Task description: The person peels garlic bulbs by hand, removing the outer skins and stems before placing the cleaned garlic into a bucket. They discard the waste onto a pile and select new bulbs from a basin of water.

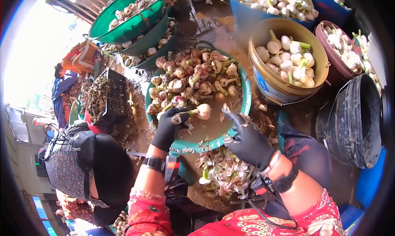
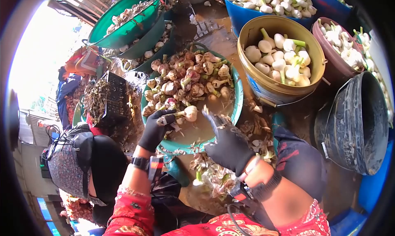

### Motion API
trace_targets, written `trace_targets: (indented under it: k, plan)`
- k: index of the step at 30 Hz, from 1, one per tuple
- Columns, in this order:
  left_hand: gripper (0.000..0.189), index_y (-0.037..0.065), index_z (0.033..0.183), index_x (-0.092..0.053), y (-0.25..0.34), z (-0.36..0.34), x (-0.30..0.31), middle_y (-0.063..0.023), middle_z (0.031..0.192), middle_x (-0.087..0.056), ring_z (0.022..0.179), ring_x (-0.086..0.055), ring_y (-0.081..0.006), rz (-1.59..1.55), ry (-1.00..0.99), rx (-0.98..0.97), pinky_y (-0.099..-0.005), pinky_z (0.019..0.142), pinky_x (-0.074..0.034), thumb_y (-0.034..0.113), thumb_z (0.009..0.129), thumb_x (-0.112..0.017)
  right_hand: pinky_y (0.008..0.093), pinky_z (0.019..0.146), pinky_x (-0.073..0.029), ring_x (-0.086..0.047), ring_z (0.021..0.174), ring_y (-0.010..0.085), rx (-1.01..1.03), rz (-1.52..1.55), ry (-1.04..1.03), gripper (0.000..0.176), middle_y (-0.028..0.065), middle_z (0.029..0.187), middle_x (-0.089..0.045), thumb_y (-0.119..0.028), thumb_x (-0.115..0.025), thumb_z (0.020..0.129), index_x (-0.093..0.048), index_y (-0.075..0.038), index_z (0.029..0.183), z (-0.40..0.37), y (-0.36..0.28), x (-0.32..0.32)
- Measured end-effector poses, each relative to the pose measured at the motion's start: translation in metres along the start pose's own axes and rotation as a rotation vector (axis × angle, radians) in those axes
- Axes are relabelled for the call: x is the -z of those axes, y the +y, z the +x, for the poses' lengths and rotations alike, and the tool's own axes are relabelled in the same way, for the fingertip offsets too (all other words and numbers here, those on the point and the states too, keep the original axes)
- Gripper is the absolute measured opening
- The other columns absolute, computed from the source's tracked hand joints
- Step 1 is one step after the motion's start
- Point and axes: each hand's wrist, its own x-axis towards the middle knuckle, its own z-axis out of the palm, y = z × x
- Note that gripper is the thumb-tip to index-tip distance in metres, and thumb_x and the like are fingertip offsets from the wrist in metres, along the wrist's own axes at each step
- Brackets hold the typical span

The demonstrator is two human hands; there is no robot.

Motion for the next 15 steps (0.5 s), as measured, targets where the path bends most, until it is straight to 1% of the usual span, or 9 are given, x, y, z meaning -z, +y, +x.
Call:
trace_targets:
  k: [1,2,3,5,6,7,9,11,15]
  plan:
    - [0.028,-0.003,0.107,-0.063,0.022,-0.024,-0.009,-0.0074,0.085,-0.064,0.07,-0.061,-0.0138,-0.029,-0.124,-0.052,-0.0262,0.062,-0.052,0.012,0.083,-0.065,0.0399,0.088,-0.047,-0.06,0.101,0.033,0.087,0.111,0.054,0.058,0.023,0.111,-0.058,-0.013,-0.062,0.074,-0.047,-0.004,0.129,0.001,0.0,-0.002]
    - [0.029,-0.004,0.108,-0.062,0.035,-0.043,-0.015,-0.0074,0.086,-0.064,0.072,-0.061,-0.0127,-0.053,-0.246,-0.104,-0.0257,0.064,-0.052,0.012,0.084,-0.064,0.0355,0.093,-0.045,-0.059,0.107,0.0286,-0.096,0.132,-0.007,0.064,0.0218,0.117,-0.057,-0.012,-0.067,0.071,-0.047,-0.002,0.13,0.001,0.004,-0.005]
    - [0.032,-0.004,0.112,-0.06,0.038,-0.056,-0.02,-0.006,0.086,-0.064,0.074,-0.059,-0.0107,-0.081,-0.236,-0.079,-0.024,0.067,-0.05,0.013,0.085,-0.063,0.0355,0.093,-0.045,-0.059,0.107,0.0286,-0.088,0.134,-0.007,0.064,0.0218,0.117,-0.057,-0.012,-0.067,0.071,-0.047,-0.002,0.13,0.0,-0.001,-0.002]
    - [0.035,-0.003,0.117,-0.058,0.05,-0.087,-0.032,-0.0044,0.088,-0.063,0.075,-0.059,-0.0094,0.229,-0.218,-0.424,-0.0226,0.07,-0.048,0.015,0.087,-0.061,0.034,0.094,-0.045,-0.058,0.107,0.0258,-0.144,0.591,-0.151,0.065,0.0186,0.118,-0.057,-0.013,-0.071,0.068,-0.049,-0.003,0.128,0.0,-0.011,0.004]
    - [0.036,-0.004,0.118,-0.056,0.047,-0.098,-0.037,-0.0063,0.089,-0.063,0.078,-0.06,-0.0106,-0.213,-0.163,-0.101,-0.0232,0.072,-0.049,0.015,0.089,-0.06,0.0337,0.094,-0.044,-0.058,0.106,0.0233,-0.025,0.598,-0.082,0.063,0.015,0.115,-0.058,-0.014,-0.074,0.066,-0.052,-0.004,0.124,-0.001,-0.008,0.001]
    - [0.032,-0.005,0.113,-0.056,0.05,-0.106,-0.043,-0.0083,0.089,-0.064,0.077,-0.062,-0.0125,-0.304,-0.144,-0.123,-0.0259,0.072,-0.051,0.017,0.09,-0.06,0.0337,0.094,-0.044,-0.058,0.106,0.0233,-0.014,0.6,-0.086,0.063,0.015,0.115,-0.058,-0.014,-0.074,0.066,-0.052,-0.004,0.124,-0.003,-0.006,-0.001]
    - [0.028,-0.004,0.107,-0.056,0.019,-0.105,-0.049,-0.0084,0.088,-0.064,0.077,-0.062,-0.0134,-0.589,-0.214,-0.165,-0.028,0.069,-0.051,0.019,0.091,-0.059,0.0289,0.089,-0.048,-0.057,0.1,0.0119,0.183,0.295,0.007,0.064,0.006,0.118,-0.057,-0.003,-0.075,0.071,-0.048,-0.003,0.128,-0.006,-0.004,-0.004]
    - [0.03,-0.004,0.108,-0.057,0.025,-0.112,-0.063,-0.0082,0.089,-0.064,0.078,-0.063,-0.0148,-0.373,-0.148,-0.154,-0.0285,0.073,-0.052,0.02,0.091,-0.061,0.0304,0.092,-0.047,-0.057,0.103,0.0146,0.2,0.237,0.023,0.061,0.0079,0.115,-0.058,-0.006,-0.077,0.07,-0.05,-0.003,0.125,-0.013,-0.014,-0.005]
    - [0.033,-0.003,0.115,-0.058,0.028,-0.112,-0.084,-0.0045,0.092,-0.064,0.078,-0.061,-0.0119,-0.482,-0.055,-0.216,-0.0254,0.071,-0.05,0.018,0.089,-0.063,0.0356,0.094,-0.044,-0.056,0.108,0.0257,0.425,0.022,0.183,0.063,0.0143,0.112,-0.059,-0.013,-0.077,0.067,-0.052,-0.003,0.124,-0.016,-0.014,-0.005]
